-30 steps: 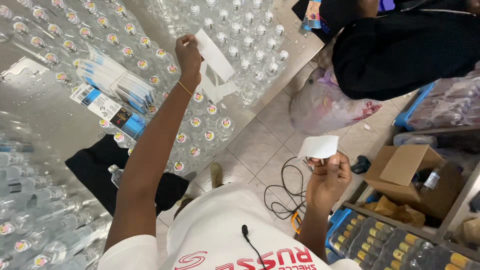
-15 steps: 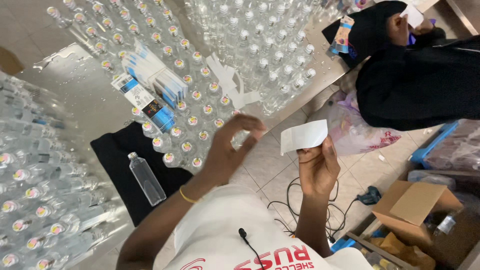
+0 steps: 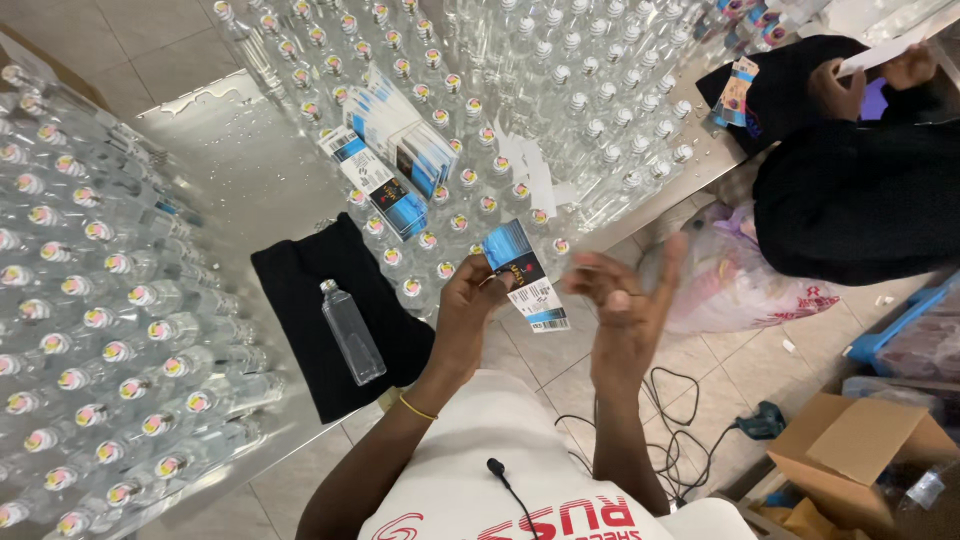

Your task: The person picks up clear plastic bottles from a metal table and applies rectangular labels to them. They peel the backing from the labels, wrap them around the bottles, and smooth them down before placing the labeled bottles back on the table.

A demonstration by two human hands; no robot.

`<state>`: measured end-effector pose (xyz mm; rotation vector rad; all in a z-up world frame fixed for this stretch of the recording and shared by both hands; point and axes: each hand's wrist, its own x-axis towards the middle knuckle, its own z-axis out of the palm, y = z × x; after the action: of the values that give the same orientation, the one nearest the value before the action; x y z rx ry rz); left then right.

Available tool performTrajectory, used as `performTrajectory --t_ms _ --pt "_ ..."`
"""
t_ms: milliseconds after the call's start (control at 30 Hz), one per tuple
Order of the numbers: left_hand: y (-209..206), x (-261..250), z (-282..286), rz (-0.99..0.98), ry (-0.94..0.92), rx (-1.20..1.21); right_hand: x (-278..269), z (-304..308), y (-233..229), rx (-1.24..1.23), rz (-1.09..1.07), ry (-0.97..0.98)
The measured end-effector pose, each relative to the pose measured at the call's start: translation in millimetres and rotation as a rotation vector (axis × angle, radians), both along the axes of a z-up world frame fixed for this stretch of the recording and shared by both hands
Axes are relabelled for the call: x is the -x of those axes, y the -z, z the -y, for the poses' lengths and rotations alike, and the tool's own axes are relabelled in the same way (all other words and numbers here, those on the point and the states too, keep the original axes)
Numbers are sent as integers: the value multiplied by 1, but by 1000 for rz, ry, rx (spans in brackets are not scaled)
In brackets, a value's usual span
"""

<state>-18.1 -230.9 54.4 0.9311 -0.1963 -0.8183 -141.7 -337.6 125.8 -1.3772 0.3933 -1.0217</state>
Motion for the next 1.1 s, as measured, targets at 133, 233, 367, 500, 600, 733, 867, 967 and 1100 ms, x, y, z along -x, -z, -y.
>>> performTrajectory --t_ms 133,233,367,500,600,733,867,967,1100 --pt "15 -16 -40 -24 -84 -15 17 7 31 180 107 457" --pt "16 -31 -72 -108 -156 31 8 -10 43 -57 132 337" --pt "-41 -45 -127 -225 -304 53 -11 -69 83 -57 10 228" --pt "-4 -60 -184 -356 -437 86 -37 -157 109 -511 -250 -49" --pt "20 -63 -217 -383 -481 89 -29 -185 208 -692 -194 -547" --pt "80 -49 -240 -447 -477 42 -45 -208 223 -649 -247 -506" --pt "112 -41 -243 -516 -481 -12 -74 -209 214 -683 -381 -303" --pt "163 -34 -244 -569 -522 -64 -83 -199 241 -711 -485 -217" --pt "190 -24 -242 -574 -581 -223 -91 -196 246 -672 -622 -144"
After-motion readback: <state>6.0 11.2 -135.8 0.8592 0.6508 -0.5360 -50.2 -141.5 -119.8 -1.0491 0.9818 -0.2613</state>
